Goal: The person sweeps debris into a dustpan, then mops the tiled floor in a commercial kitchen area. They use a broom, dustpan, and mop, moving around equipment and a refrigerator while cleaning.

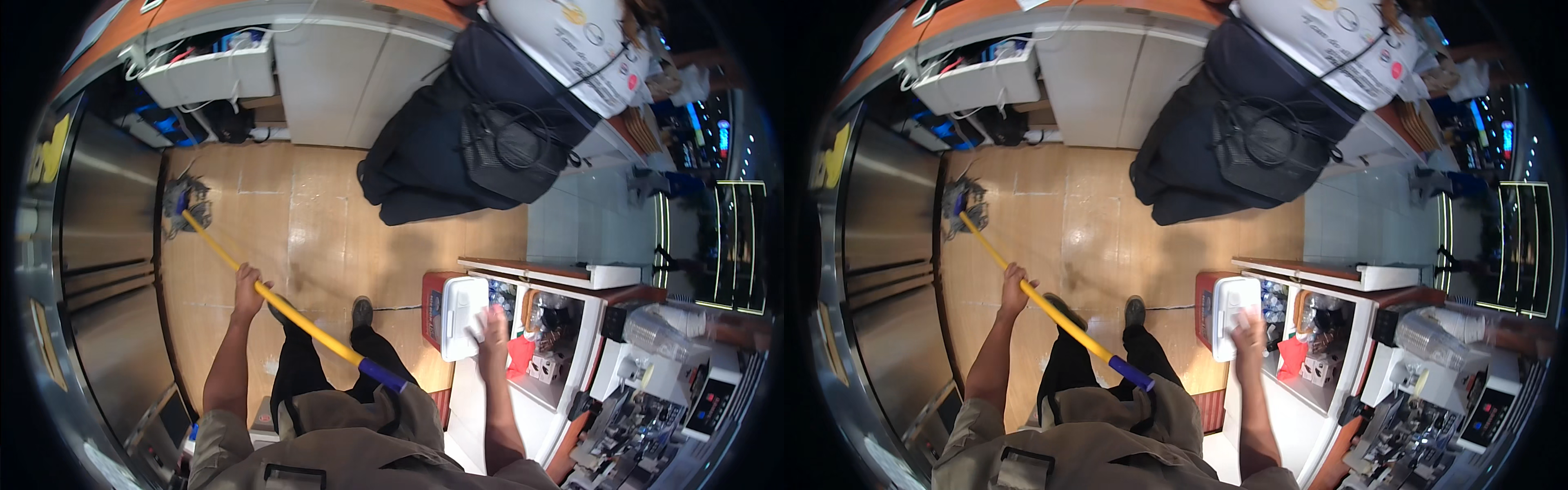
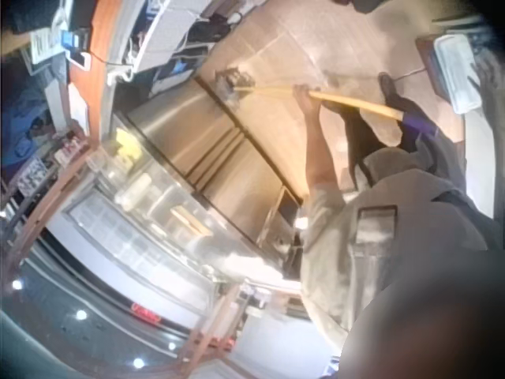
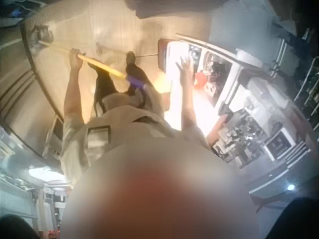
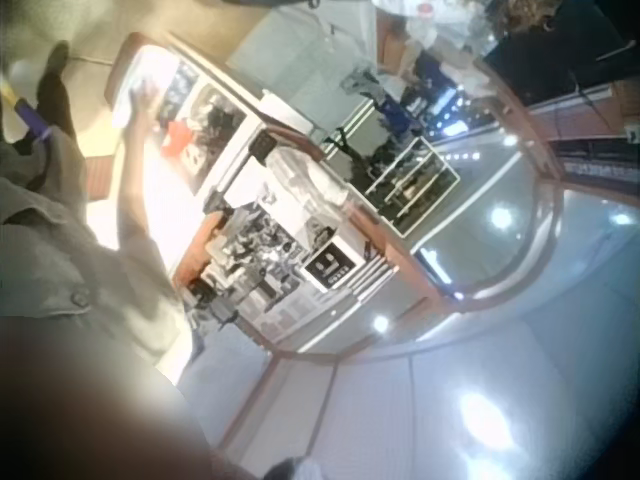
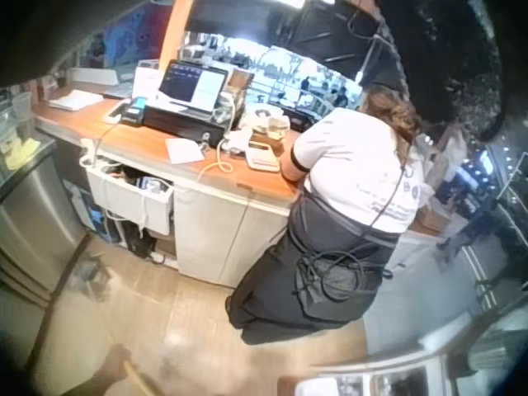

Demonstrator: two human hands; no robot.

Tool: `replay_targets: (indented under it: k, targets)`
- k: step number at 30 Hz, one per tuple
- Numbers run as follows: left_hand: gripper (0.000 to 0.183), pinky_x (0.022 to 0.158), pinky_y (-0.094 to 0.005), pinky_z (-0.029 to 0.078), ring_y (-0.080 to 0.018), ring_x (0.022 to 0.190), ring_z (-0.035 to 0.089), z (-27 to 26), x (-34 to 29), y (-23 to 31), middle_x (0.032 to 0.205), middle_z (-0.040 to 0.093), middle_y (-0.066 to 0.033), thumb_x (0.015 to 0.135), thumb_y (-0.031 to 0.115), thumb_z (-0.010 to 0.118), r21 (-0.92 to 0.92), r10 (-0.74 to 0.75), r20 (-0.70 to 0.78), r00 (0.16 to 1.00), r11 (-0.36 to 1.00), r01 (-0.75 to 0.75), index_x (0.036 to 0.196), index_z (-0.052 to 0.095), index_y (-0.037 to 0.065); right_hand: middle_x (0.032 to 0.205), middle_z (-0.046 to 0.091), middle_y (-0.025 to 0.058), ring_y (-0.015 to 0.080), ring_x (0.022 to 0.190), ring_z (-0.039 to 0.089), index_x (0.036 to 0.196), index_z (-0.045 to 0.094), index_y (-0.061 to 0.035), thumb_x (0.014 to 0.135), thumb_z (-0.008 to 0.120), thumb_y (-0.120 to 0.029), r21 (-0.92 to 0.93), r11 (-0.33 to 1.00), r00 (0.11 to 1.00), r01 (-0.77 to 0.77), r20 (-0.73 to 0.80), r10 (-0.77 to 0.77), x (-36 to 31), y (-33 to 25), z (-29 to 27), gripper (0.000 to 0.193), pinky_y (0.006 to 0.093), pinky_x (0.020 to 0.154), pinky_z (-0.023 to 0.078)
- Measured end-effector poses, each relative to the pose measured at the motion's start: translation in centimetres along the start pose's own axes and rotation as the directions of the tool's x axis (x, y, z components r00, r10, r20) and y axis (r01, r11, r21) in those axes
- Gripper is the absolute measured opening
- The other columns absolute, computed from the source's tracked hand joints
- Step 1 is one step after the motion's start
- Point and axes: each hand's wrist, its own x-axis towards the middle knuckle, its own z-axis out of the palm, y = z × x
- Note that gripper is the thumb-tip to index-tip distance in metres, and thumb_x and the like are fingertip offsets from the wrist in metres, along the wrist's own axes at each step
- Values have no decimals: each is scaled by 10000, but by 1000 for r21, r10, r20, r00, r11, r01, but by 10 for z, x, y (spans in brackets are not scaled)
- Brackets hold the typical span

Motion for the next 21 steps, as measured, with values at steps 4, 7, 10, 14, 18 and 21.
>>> replay_targets:
  k: [4, 7, 10, 14, 18, 21]
  targets:
    - [357, 1020, -531, 399, -463, 1080, 509, -14, -18, 3, 885, 558, -204, 679, 72, 834, 65, -114, 75, 991, 992, 110, 742, 489, 9, 1236, 519, 88, 215, 1118, 504, 1551, 153, -96, 848, 616, -187, 25, 998, 700, 55, -714, -21, 121, -9, -164, 846, 471, 968, 407]
    - [362, 1006, -524, 417, -458, 1050, 530, -17, -30, 9, 850, 560, -202, 679, 68, 835, 24, -180, 139, 974, 984, 178, 726, 481, 7, 1352, 475, 135, 284, 1192, 464, 1444, 308, -75, 835, 608, -185, 51, 998, 679, -30, -732, 58, 193, -11, -238, 688, 466, 958, 416]
    - [374, 936, -508, 444, -447, 1003, 552, -11, -52, 22, 833, 553, -185, 671, 56, 842, 23, -135, 183, 974, 991, 133, 729, 475, 20, 1255, 520, 165, 289, 1075, 522, 1194, 497, -36, 775, 629, -140, -99, 995, 512, 8, -854, -89, 243, -9, -273, 452, 426, 833, 477]
    - [346, 939, -491, 448, -428, 927, 550, -1, -78, 37, 763, 553, -157, 679, 135, 849, 93, 4, 93, 996, 996, -13, 748, 522, 50, 1128, 641, 194, 341, 972, 612, 1135, 624, 65, 739, 699, -217, 155, 984, 402, 83, -909, 109, 283, -14, -313, 492, 510, 861, 516]
    - [348, 936, -507, 443, -446, 1062, 561, 2, -84, 53, 874, 635, -167, 759, 340, 797, 74, -113, 161, 981, 992, 102, 810, 634, 36, 1188, 616, 148, 307, 1028, 584, 1204, 596, 34, 826, 606, -128, 258, 961, 724, 104, -682, 105, 296, -31, -348, 411, 519, 919, 483]
    - [341, 822, -455, 439, -327, 888, 592, 13, -76, 84, 786, 613, -128, 720, 350, 793, 112, -34, 121, 992, 994, 20, 707, 601, 68, 1277, 611, 127, 223, 1200, 571, 1405, 477, 14, 884, 567, -131, 281, 942, 949, 181, -300, -93, 271, -62, -320, 549, 347, 993, 451]
